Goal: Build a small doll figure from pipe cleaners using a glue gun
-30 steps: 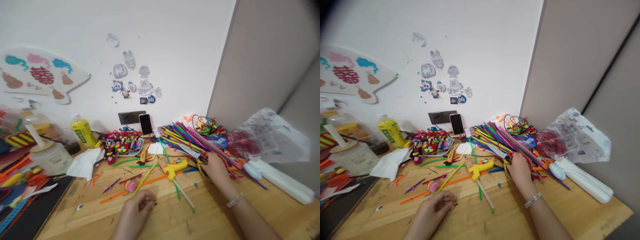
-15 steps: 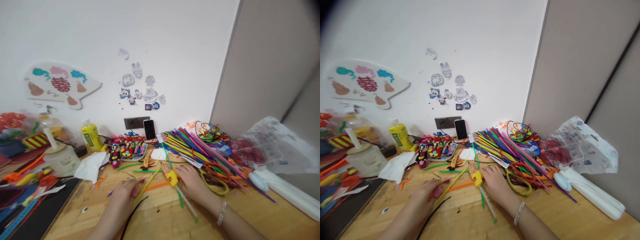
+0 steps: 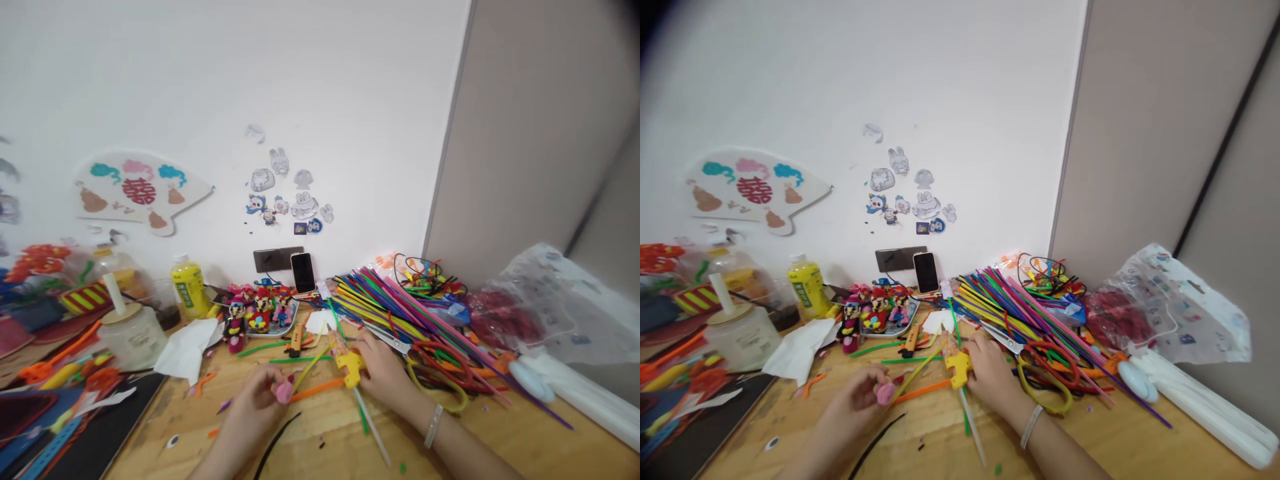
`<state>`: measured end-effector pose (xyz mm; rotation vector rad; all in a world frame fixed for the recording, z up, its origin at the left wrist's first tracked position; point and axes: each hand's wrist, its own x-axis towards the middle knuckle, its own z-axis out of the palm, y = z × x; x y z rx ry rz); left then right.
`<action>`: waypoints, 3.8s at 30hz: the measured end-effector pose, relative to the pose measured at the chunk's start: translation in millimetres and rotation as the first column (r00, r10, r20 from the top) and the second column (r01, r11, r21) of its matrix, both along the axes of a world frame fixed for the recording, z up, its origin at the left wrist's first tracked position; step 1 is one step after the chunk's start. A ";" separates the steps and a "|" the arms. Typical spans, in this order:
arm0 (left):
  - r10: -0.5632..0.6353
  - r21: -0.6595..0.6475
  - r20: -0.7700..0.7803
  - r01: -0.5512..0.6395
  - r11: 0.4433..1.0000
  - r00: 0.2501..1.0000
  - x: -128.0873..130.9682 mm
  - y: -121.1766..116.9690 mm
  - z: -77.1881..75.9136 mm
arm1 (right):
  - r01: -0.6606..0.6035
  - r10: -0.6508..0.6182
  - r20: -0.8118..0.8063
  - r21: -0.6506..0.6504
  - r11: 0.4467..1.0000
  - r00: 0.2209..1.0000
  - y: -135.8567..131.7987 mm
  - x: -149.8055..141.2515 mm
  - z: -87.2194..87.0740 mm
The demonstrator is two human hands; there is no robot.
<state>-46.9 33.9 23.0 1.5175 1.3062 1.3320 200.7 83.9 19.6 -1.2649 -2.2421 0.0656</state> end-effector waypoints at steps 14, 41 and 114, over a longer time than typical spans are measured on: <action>-0.145 -0.110 0.238 0.175 0.978 0.960 22.7 -12.1 -13.5 | -0.236 -0.014 -0.690 -0.266 0.935 0.723 -16.0 2.7 3.4; -0.237 -0.136 0.123 0.253 0.958 0.964 15.7 -10.4 -16.0 | -0.351 -0.099 -0.734 -0.433 0.830 0.671 -19.3 -7.6 -17.6; -0.152 -0.177 0.177 0.184 0.967 0.972 11.2 -7.2 -14.7 | -0.224 0.225 -0.151 0.029 0.974 0.962 -20.7 -10.5 -3.8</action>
